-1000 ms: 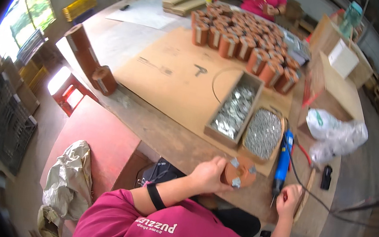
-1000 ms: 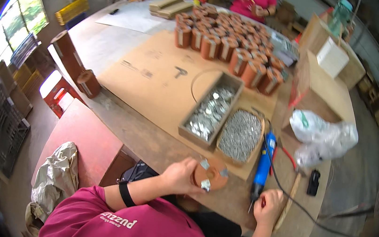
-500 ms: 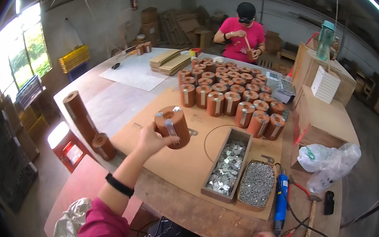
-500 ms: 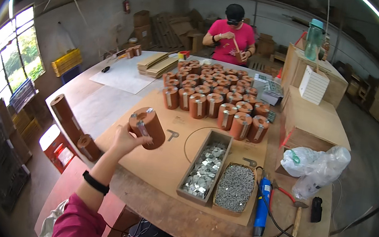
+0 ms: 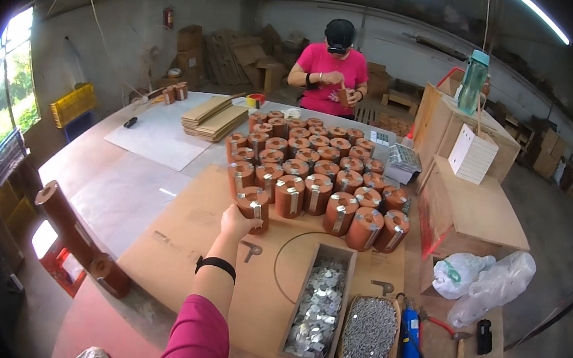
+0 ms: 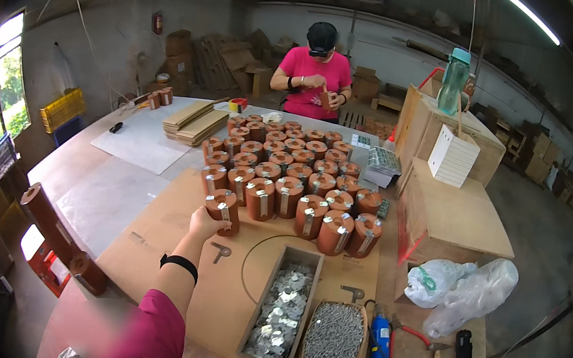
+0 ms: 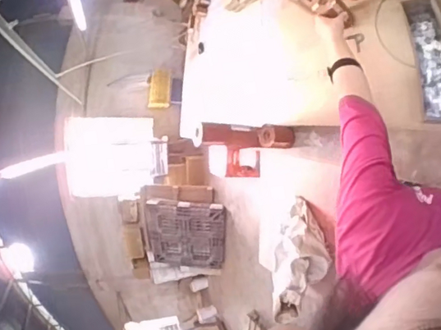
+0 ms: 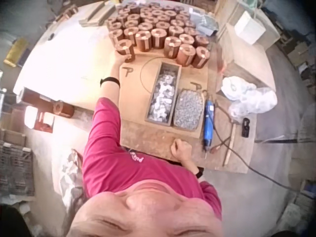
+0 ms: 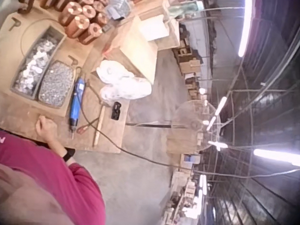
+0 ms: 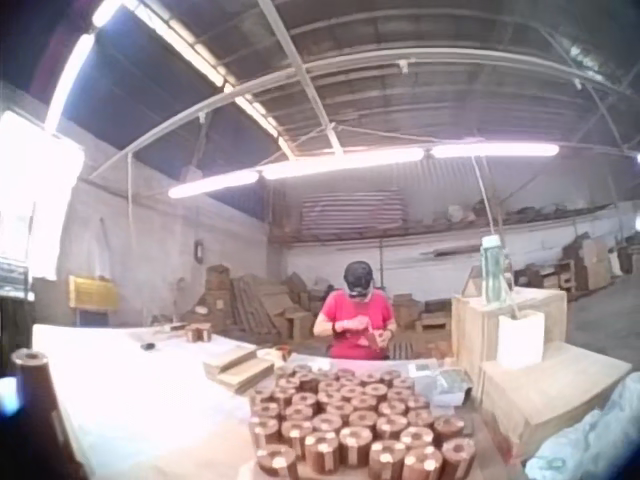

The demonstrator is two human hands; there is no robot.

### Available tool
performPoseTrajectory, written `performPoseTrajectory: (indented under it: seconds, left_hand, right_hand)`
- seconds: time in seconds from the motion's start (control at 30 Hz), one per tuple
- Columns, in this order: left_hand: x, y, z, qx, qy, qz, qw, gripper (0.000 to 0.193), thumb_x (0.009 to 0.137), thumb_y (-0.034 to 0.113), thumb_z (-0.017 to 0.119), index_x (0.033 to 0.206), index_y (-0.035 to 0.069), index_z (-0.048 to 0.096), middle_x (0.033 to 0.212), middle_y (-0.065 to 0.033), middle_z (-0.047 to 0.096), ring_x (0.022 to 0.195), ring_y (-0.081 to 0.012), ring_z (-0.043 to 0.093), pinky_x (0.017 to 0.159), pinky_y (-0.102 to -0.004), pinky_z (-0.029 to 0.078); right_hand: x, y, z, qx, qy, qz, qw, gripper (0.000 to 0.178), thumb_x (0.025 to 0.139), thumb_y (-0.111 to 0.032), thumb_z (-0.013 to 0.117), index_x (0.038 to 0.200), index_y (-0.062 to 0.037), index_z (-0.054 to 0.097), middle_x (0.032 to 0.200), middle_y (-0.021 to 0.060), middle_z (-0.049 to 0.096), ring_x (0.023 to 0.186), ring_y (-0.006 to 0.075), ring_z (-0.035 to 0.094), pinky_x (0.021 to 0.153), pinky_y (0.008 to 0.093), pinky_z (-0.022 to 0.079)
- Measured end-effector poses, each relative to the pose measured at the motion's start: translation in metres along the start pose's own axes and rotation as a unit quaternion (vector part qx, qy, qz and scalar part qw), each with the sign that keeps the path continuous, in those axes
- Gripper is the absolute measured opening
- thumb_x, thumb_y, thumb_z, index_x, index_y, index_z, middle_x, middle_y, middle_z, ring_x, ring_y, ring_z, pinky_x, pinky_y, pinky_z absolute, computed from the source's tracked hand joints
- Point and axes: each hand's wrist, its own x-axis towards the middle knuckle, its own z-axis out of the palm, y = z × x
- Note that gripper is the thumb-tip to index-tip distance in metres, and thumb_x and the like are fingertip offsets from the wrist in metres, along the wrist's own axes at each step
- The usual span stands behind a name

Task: Assembling small circular wooden components with metal brackets and screws using an electric screwdriver.

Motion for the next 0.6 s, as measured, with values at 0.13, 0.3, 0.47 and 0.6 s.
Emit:
performPoseTrajectory:
  seconds: [0.13,0.3,0.47,0.6]
  left_hand:
    - [0.025,-0.003,0.046,-0.057,0.038,-0.023,0.997,0.064,0.050,0.025,0.081,0.100,-0.002,0.049,0.108,-0.0174,0.052,0.102,-0.0300,0.051,0.084,-0.0357,0.044]
    - [0.033,-0.011,0.063,-0.050,0.095,0.001,0.994,0.089,0.056,0.024,0.078,0.125,-0.002,0.029,0.120,-0.0230,0.037,0.106,-0.0357,0.045,0.088,-0.0375,0.041]
    - [0.007,0.017,0.030,-0.111,0.059,0.007,0.992,0.091,0.060,0.029,0.076,0.128,-0.002,0.024,0.121,-0.0277,0.032,0.109,-0.0394,0.040,0.091,-0.0399,0.038]
    - [-0.030,0.038,-0.047,-0.161,0.078,0.129,0.975,0.084,0.064,0.032,0.073,0.127,-0.001,0.028,0.121,-0.0259,0.033,0.107,-0.0348,0.044,0.085,-0.0361,0.043]
  right_hand:
    - [-0.001,0.003,0.007,0.001,0.001,0.013,1.000,0.008,0.069,-0.017,0.058,0.072,-0.0114,0.054,0.054,0.0105,0.053,0.049,0.0279,0.054,0.046,0.0391,0.043]
    - [-0.004,0.004,0.008,0.004,-0.002,0.020,1.000,0.007,0.068,-0.015,0.059,0.070,-0.0113,0.054,0.053,0.0102,0.053,0.047,0.0275,0.053,0.045,0.0382,0.043]
    - [-0.004,0.010,0.006,0.015,0.016,-0.006,1.000,0.008,0.068,-0.013,0.059,0.072,-0.0107,0.053,0.053,0.0103,0.052,0.047,0.0276,0.052,0.045,0.0385,0.042]
    - [-0.001,0.010,0.003,0.021,0.001,-0.043,0.999,0.008,0.069,-0.013,0.059,0.073,-0.0106,0.053,0.053,0.0104,0.052,0.047,0.0278,0.052,0.045,0.0387,0.042]
